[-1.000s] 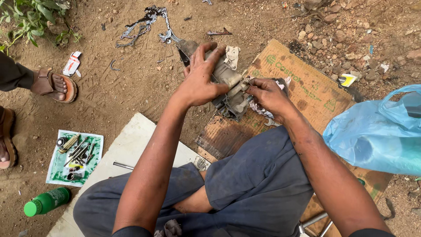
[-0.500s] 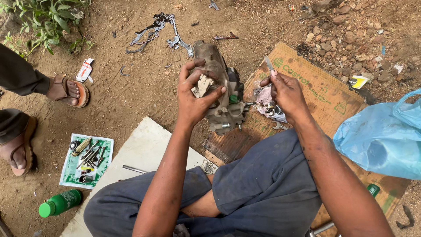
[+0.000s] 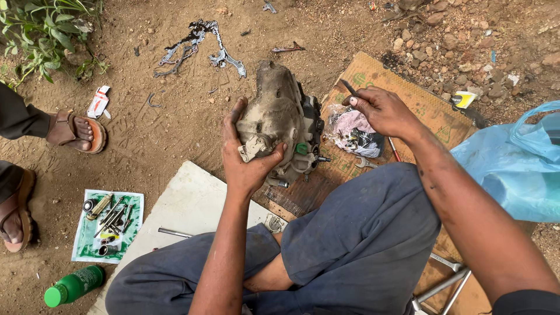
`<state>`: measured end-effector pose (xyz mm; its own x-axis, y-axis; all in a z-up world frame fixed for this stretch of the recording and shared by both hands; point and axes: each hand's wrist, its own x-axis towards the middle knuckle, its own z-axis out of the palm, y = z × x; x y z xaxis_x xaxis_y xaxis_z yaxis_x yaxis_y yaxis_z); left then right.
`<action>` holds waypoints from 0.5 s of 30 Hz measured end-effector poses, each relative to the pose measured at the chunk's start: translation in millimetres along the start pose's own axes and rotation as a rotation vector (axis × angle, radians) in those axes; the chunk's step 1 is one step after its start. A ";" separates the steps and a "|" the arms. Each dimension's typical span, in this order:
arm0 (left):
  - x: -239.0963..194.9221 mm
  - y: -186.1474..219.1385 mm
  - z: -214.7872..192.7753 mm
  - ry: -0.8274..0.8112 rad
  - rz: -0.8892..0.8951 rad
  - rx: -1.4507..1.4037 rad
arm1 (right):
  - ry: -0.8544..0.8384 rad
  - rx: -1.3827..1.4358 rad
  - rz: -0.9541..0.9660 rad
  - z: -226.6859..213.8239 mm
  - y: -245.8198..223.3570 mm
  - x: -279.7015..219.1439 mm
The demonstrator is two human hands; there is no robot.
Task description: The person sits on the ground and cleans a metallic engine casing using a small metal tool to scrape away grime. They then handle a larger, dirty engine block, using the tool to scrape and remove dirt from its surfaces and crevices.
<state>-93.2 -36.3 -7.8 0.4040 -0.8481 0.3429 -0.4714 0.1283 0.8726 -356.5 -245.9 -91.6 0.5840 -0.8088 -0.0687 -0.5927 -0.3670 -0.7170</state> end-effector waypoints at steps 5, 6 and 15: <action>-7.9 16.4 12.9 0.043 -0.177 0.034 | -0.377 -0.551 -0.183 20.4 69.7 3.1; -8.1 17.8 14.7 0.068 -0.139 0.093 | -0.343 -0.609 -0.155 19.7 81.8 2.6; -6.3 29.7 34.4 0.175 0.007 0.207 | -0.163 -0.694 0.375 -20.6 138.6 -72.8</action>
<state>-136.7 -44.8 3.9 0.5210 -0.7435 0.4192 -0.6177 0.0105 0.7864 -492.6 -247.4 -171.7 0.3196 -0.8773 -0.3581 -0.9435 -0.3294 -0.0352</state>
